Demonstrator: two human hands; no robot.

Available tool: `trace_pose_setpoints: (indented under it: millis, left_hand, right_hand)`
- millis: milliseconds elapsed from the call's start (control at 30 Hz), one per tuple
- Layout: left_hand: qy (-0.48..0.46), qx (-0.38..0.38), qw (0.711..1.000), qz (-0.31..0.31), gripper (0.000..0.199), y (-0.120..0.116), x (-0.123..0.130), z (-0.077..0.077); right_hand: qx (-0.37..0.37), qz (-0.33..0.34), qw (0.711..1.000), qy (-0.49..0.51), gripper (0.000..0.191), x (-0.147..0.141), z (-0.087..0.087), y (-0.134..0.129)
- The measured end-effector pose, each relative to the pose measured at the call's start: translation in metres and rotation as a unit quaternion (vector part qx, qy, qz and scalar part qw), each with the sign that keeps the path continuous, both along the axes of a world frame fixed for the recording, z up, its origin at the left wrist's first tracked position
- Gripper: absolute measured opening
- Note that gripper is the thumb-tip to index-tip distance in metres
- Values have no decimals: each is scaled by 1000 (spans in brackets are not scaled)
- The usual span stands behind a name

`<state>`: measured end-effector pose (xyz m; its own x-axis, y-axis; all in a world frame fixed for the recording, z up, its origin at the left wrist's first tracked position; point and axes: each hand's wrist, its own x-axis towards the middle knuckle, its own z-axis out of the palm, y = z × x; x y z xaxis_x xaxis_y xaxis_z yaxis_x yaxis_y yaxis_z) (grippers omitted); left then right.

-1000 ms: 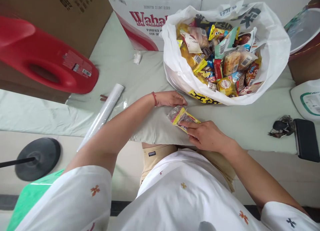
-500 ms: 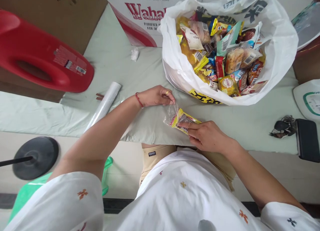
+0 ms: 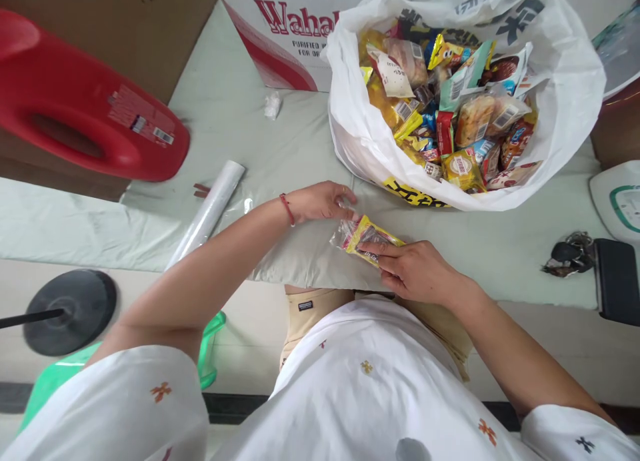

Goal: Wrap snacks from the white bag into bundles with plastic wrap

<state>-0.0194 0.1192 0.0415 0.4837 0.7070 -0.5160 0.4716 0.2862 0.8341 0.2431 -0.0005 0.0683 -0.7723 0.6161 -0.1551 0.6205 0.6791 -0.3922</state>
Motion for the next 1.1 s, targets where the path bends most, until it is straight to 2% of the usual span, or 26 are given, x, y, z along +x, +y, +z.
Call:
trace_pose_setpoints:
  millis: [100,167,267,367,400,467,567,667,767,867,967,1100]
  left_hand:
    - [34,-27,996,-80,32,-5,-9,4]
    - [55,-4,995,-84,25,-12,-14,10]
    - [105,133,984,-61,11,-31,-3,21]
    - [148,297,942,-40,5,-61,24,25]
    - [152,320,935,-28,9,-73,33,23]
    - [133,335,932,44,17,-98,45,16]
    - [30,338,930,143,31,-133,48,-1]
    - [-17,371,921,121,52,-158,45,-16]
    - [62,408,906,90,65,-168,49,-24]
    - [167,418,889,81,65,-169,60,-26]
    - [239,443,862,63,63,-170,71,-30]
    - [265,487,830,66,63,-177,81,-43]
  right_hand:
    - [2,-2,1000,4,28,0,-1,-1]
    - [5,-4,1000,0,28,-1,-2,-1]
    - [7,0,1000,-22,30,-4,0,0]
    - [4,1,999,-46,31,-7,2,1]
    - [3,-2,999,-51,31,-7,3,1]
    - [1,-9,998,-57,31,-8,3,0]
    - [0,-11,999,-53,31,-8,3,0]
    - [7,-9,999,-41,31,-9,3,-1]
    - [34,9,999,-27,29,-7,1,-4]
    - [95,39,995,20,27,1,-2,-11]
    - [163,40,982,83,24,16,-9,-25]
    - [165,22,980,112,22,42,-28,-56]
